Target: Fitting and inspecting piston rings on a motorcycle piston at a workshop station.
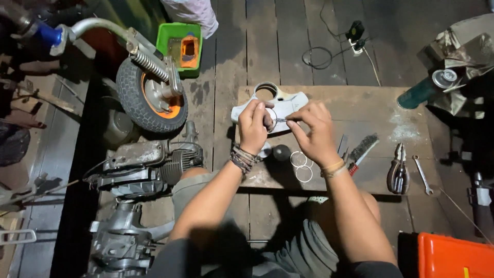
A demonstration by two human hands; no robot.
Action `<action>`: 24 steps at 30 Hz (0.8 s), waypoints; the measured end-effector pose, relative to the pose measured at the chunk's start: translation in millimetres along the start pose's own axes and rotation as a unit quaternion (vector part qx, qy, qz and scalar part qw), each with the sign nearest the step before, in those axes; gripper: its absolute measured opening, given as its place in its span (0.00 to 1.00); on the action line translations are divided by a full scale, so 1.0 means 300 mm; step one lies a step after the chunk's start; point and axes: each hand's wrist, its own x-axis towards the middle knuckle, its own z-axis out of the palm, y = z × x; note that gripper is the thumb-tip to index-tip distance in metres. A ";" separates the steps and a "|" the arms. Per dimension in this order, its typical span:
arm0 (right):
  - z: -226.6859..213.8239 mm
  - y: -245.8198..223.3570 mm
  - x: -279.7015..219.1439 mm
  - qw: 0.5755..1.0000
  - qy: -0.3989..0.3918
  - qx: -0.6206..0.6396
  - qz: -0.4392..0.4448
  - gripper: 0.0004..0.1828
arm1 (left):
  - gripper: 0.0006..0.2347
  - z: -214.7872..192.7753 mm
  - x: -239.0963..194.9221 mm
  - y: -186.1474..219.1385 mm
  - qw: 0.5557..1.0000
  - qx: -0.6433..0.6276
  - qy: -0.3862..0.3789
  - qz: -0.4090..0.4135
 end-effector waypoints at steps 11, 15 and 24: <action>0.037 0.083 0.017 0.998 0.061 -0.024 -0.011 0.03 | 0.12 -0.008 0.128 0.083 0.986 0.101 -0.104 0.087; 0.058 0.201 0.020 0.985 0.035 -0.165 -0.019 0.06 | 0.13 -0.035 0.142 0.059 0.994 0.042 -0.087 0.053; 0.094 0.064 0.042 0.992 0.042 -0.104 -0.057 0.04 | 0.11 -0.069 0.114 0.097 0.982 0.125 -0.110 0.086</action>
